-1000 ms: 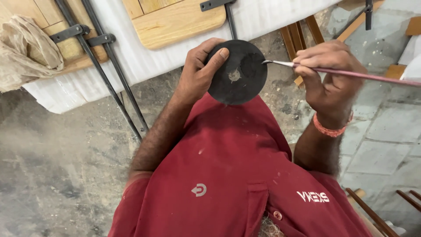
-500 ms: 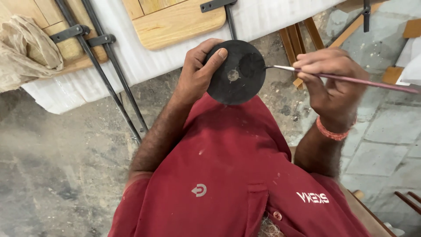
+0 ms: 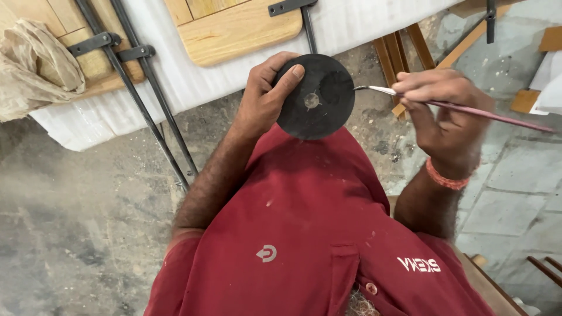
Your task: Apply adhesive to a wooden component using a spray and brush.
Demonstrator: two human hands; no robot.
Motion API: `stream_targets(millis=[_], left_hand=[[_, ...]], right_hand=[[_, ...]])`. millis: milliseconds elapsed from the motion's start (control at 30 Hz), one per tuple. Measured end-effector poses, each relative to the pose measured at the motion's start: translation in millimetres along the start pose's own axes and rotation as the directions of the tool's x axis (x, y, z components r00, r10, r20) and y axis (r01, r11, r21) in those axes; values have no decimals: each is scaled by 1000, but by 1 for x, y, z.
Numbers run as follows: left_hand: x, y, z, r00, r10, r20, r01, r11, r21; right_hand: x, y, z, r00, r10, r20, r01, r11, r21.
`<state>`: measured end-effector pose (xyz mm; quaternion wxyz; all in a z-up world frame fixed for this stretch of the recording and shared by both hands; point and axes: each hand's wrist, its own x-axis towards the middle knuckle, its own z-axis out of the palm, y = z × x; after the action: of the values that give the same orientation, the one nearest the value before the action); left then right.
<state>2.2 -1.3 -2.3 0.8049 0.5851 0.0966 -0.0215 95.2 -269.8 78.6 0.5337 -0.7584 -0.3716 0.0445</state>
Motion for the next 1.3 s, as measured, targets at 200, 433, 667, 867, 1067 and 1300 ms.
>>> stream_targets(millis=[200, 433, 667, 867, 1067, 1300], left_hand=[[2, 2, 3, 1000, -10, 13, 10, 1000, -29], [6, 1, 3, 1000, -27, 13, 27, 999, -22], [8, -5, 2, 999, -37, 12, 37, 998, -49], [16, -22, -17, 998, -36, -48, 36, 999, 2], [51, -101, -89, 967, -56, -247, 21, 990, -139], [127, -226, -196, 888, -25, -459, 15, 1000, -26]], right_hand=[[5, 5, 0, 998, -38, 47, 38, 999, -6], [-1, 13, -2, 998, -10, 64, 13, 999, -46], [7, 10, -5, 1000, 1, 14, -3, 993, 116], [-5, 47, -7, 988, -29, -153, 50, 990, 133], [-7, 121, 43, 893, 275, -358, -137, 920, 366], [3, 236, 104, 701, 628, -338, -244, 656, 714]])
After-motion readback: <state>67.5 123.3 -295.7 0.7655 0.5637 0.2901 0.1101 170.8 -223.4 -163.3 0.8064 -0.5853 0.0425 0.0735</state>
